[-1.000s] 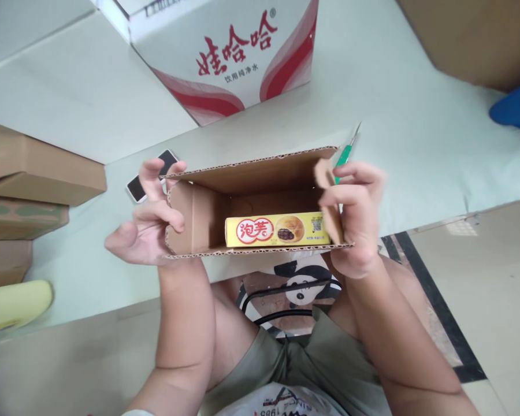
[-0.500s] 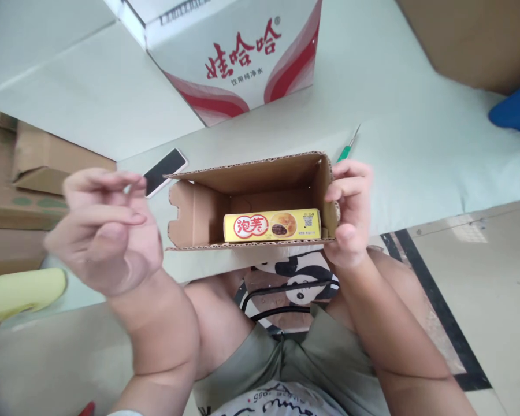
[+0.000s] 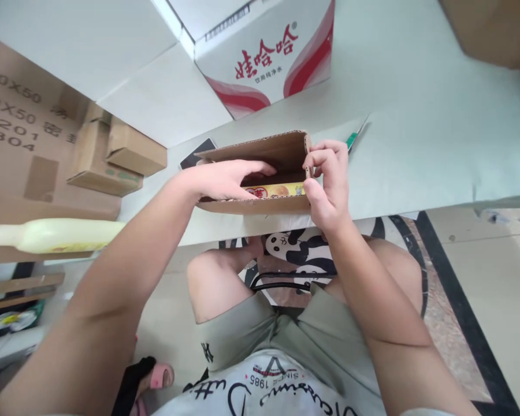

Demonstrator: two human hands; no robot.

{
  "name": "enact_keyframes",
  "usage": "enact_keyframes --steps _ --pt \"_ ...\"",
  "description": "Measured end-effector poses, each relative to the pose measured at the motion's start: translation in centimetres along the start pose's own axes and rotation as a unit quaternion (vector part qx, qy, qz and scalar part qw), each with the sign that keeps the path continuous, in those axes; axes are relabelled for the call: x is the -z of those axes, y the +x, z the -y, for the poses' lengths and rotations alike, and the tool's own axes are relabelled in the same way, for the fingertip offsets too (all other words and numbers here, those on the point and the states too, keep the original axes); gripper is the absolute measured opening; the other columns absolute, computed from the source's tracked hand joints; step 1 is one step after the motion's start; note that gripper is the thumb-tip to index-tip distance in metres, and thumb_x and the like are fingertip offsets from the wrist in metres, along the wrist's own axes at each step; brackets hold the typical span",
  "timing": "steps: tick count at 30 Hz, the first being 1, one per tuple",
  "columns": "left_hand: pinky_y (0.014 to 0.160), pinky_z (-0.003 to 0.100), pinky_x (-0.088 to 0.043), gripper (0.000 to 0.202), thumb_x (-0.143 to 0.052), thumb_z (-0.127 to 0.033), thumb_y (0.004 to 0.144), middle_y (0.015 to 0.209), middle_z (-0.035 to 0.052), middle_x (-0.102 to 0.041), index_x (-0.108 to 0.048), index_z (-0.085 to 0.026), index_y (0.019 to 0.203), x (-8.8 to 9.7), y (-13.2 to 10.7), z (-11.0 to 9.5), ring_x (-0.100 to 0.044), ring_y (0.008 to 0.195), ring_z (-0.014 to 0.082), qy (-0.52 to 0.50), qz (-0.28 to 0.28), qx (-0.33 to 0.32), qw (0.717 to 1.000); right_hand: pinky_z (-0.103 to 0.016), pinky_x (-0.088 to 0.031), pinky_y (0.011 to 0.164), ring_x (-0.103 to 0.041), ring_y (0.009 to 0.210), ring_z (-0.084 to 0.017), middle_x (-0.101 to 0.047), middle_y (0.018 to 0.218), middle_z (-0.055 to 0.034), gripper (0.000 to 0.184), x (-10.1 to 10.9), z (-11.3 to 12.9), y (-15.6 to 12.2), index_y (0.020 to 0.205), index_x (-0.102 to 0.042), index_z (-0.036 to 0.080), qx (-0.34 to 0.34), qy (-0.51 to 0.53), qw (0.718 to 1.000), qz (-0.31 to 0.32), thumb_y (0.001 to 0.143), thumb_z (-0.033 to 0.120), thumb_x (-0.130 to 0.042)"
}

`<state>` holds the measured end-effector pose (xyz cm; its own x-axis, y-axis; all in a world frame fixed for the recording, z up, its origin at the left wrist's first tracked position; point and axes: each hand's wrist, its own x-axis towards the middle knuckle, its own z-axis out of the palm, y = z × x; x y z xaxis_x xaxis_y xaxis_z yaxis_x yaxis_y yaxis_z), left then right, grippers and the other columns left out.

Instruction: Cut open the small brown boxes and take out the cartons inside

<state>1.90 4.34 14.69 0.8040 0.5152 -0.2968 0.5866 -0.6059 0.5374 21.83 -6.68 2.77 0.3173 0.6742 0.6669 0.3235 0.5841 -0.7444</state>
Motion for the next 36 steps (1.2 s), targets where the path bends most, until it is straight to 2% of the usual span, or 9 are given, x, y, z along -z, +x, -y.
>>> enact_keyframes --steps 4,8,11,14,17,21,25,31,36 --pt "0.065 0.034 -0.061 0.083 -0.086 -0.030 0.050 0.111 0.0007 -0.082 -0.072 -0.035 0.131 -0.5 0.3 0.3 -0.076 0.078 0.0252 0.014 0.051 0.086 0.995 -0.043 -0.052 0.086 -0.056 0.112 -0.026 -0.051 0.111 -0.0085 0.040 0.1 0.3 0.0 0.101 -0.061 0.028 0.008 0.013 1.000 0.012 0.097 0.064 -0.047" --pt "0.078 0.037 -0.057 0.062 -0.076 -0.031 0.071 0.118 0.0073 -0.078 -0.070 -0.030 0.132 -0.2 -0.2 -2.5 -0.075 0.098 0.0293 0.128 0.058 0.096 0.985 -0.043 -0.053 0.088 -0.056 0.109 -0.026 -0.051 0.108 -0.0079 0.039 0.2 1.4 0.4 0.097 -0.062 0.027 -0.028 0.004 1.000 0.007 0.097 0.062 -0.048" --pt "0.071 0.036 -0.049 0.049 -0.067 -0.030 0.083 0.119 0.0132 -0.076 -0.066 -0.022 0.131 0.3 -0.5 -4.0 -0.073 0.098 0.0316 0.244 0.087 0.138 0.956 -0.043 -0.053 0.088 -0.055 0.107 -0.025 -0.052 0.105 -0.0078 0.036 0.1 2.1 0.7 0.095 -0.062 0.026 -0.048 0.004 0.999 0.002 0.097 0.059 -0.049" --pt "0.068 0.035 -0.043 0.031 -0.065 -0.030 0.086 0.113 0.0123 -0.075 -0.070 -0.020 0.114 0.5 -1.1 -4.3 -0.071 0.098 0.0298 0.263 0.088 0.128 0.952 -0.041 -0.052 0.083 -0.055 0.104 -0.024 -0.053 0.104 -0.0077 0.034 0.0 2.2 0.8 0.096 -0.063 0.026 -0.050 0.010 0.999 -0.004 0.098 0.057 -0.049" --pt "0.068 0.034 -0.040 0.025 -0.065 -0.032 0.085 0.110 0.0097 -0.073 -0.070 -0.020 0.107 0.7 -2.3 -5.1 -0.069 0.096 0.0266 0.253 0.038 0.086 0.963 -0.043 -0.052 0.086 -0.055 0.106 -0.025 -0.053 0.105 -0.0078 0.035 0.0 1.9 0.7 0.098 -0.063 0.026 -0.048 0.007 0.999 -0.003 0.098 0.058 -0.047" --pt "0.067 0.034 -0.040 0.025 -0.064 -0.027 0.082 0.106 0.0071 -0.071 -0.071 -0.021 0.106 1.3 -4.9 -7.5 -0.067 0.089 0.0241 0.247 -0.044 0.079 0.965 -0.047 -0.052 0.097 -0.055 0.113 -0.027 -0.051 0.107 -0.0085 0.036 -0.1 1.6 0.5 0.098 -0.062 0.026 -0.051 -0.002 0.999 -0.004 0.098 0.055 -0.041" --pt "0.071 0.034 -0.046 0.029 -0.066 -0.024 0.079 0.106 0.0073 -0.071 -0.071 -0.020 0.108 2.4 -7.6 -9.1 -0.066 0.089 0.0229 0.226 -0.131 0.056 0.964 -0.047 -0.052 0.094 -0.056 0.114 -0.027 -0.052 0.107 -0.0089 0.034 -0.2 1.6 0.5 0.095 -0.061 0.025 -0.060 -0.008 0.998 -0.006 0.095 0.053 -0.043" --pt "0.088 0.038 -0.054 0.030 -0.076 -0.024 0.077 0.108 0.0054 -0.072 -0.070 -0.024 0.106 4.7 -10.6 -9.3 -0.069 0.097 0.0234 0.154 -0.294 0.020 0.943 -0.045 -0.051 0.093 -0.056 0.110 -0.025 -0.055 0.107 -0.0103 0.030 -0.2 2.2 0.8 0.092 -0.067 0.022 -0.068 -0.022 0.997 -0.018 0.092 0.046 -0.049" --pt "0.092 0.042 -0.058 0.035 -0.087 -0.039 0.073 0.110 0.0049 -0.075 -0.072 -0.027 0.103 6.2 -10.3 -8.0 -0.069 0.101 0.0249 0.056 -0.378 0.027 0.924 -0.040 -0.051 0.084 -0.058 0.106 -0.024 -0.056 0.104 -0.0099 0.030 0.0 2.7 1.3 0.094 -0.073 0.021 -0.064 -0.023 0.997 -0.027 0.090 0.041 -0.051"
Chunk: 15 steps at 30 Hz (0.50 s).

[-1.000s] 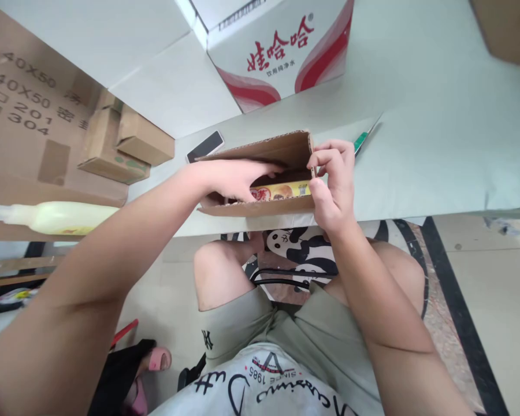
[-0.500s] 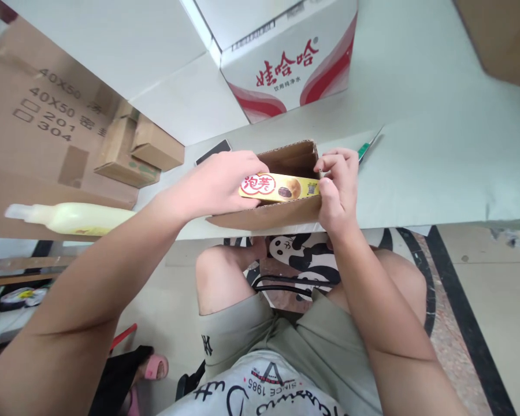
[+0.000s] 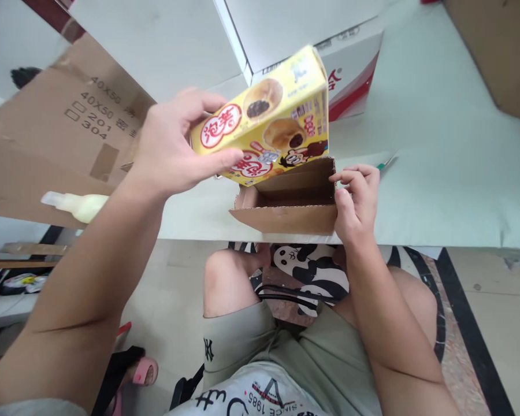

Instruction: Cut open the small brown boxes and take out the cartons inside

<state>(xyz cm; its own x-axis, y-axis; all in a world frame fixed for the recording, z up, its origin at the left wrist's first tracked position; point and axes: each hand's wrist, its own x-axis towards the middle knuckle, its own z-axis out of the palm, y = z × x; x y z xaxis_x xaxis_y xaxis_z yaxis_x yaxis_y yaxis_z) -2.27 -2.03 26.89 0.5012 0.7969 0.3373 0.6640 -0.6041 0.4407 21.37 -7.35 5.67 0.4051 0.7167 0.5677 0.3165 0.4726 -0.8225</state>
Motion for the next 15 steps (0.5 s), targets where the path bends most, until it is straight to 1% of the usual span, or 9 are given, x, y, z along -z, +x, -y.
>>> enact_keyframes --steps 2,5,7,9,10,12,14,15 --pt "0.088 0.041 -0.060 0.035 -0.087 -0.040 0.073 0.110 0.0051 -0.076 -0.073 -0.027 0.102 -0.5 1.0 1.1 -0.072 0.100 0.0251 -0.101 -0.015 0.005 0.995 -0.038 -0.050 0.082 -0.058 0.100 -0.021 -0.056 0.106 -0.0082 0.029 0.3 0.2 0.0 0.099 -0.073 0.022 -0.005 0.008 1.000 -0.003 0.090 0.039 -0.052" --pt "0.086 0.040 -0.062 0.028 -0.085 -0.038 0.075 0.102 0.0054 -0.077 -0.073 -0.023 0.097 -1.5 2.6 2.7 -0.076 0.097 0.0253 -0.239 -0.035 -0.005 0.971 -0.037 -0.048 0.082 -0.058 0.098 -0.020 -0.057 0.108 -0.0059 0.025 0.9 0.7 -0.3 0.102 -0.071 0.023 -0.007 0.017 0.999 -0.035 0.087 0.036 -0.055" --pt "0.087 0.039 -0.062 0.021 -0.081 -0.036 0.080 0.099 0.0055 -0.078 -0.072 -0.022 0.094 -1.8 3.6 3.5 -0.077 0.098 0.0256 -0.283 -0.036 0.018 0.958 -0.037 -0.047 0.080 -0.060 0.097 -0.020 -0.059 0.104 -0.0047 0.022 1.4 1.3 -0.3 0.099 -0.068 0.024 -0.011 0.008 0.998 -0.068 0.084 0.035 -0.058" --pt "0.089 0.039 -0.063 0.018 -0.075 -0.036 0.086 0.099 0.0062 -0.078 -0.072 -0.020 0.094 -1.8 4.5 4.2 -0.078 0.104 0.0270 -0.310 -0.020 0.065 0.948 -0.037 -0.048 0.079 -0.061 0.093 -0.020 -0.061 0.100 -0.0034 0.020 1.8 2.1 0.3 0.098 -0.064 0.025 -0.031 -0.002 0.996 -0.089 0.081 0.035 -0.059" --pt "0.089 0.039 -0.063 0.018 -0.074 -0.036 0.088 0.100 0.0067 -0.079 -0.072 -0.020 0.095 -1.7 5.0 4.5 -0.078 0.107 0.0282 -0.323 -0.004 0.086 0.943 -0.038 -0.050 0.080 -0.063 0.093 -0.020 -0.062 0.100 -0.0030 0.021 1.8 2.4 1.0 0.098 -0.063 0.025 -0.042 -0.005 0.995 -0.092 0.080 0.035 -0.059" --pt "0.091 0.040 -0.063 0.020 -0.077 -0.036 0.085 0.099 0.0077 -0.080 -0.074 -0.019 0.095 -1.4 5.9 5.1 -0.078 0.109 0.0301 -0.341 0.032 0.104 0.934 -0.039 -0.053 0.086 -0.066 0.099 -0.020 -0.064 0.104 -0.0027 0.024 1.6 3.0 3.0 0.100 -0.062 0.026 -0.055 0.000 0.995 -0.081 0.078 0.035 -0.061" --pt "0.092 0.042 -0.063 0.024 -0.083 -0.032 0.078 0.096 0.0080 -0.079 -0.075 -0.017 0.096 -1.2 6.9 5.5 -0.078 0.107 0.0313 -0.356 0.065 0.103 0.927 -0.039 -0.053 0.093 -0.067 0.107 -0.019 -0.066 0.113 -0.0027 0.032 0.9 3.7 5.9 0.104 -0.062 0.026 -0.066 0.031 0.996 -0.049 0.074 0.036 -0.065" --pt "0.093 0.044 -0.063 0.027 -0.086 -0.029 0.075 0.094 0.0079 -0.079 -0.075 -0.017 0.096 -1.2 7.4 5.6 -0.078 0.106 0.0316 -0.364 0.072 0.101 0.923 -0.038 -0.053 0.093 -0.067 0.107 -0.018 -0.067 0.116 -0.0024 0.039 0.4 4.1 7.5 0.108 -0.062 0.026 -0.079 0.056 0.995 -0.022 0.072 0.037 -0.068"
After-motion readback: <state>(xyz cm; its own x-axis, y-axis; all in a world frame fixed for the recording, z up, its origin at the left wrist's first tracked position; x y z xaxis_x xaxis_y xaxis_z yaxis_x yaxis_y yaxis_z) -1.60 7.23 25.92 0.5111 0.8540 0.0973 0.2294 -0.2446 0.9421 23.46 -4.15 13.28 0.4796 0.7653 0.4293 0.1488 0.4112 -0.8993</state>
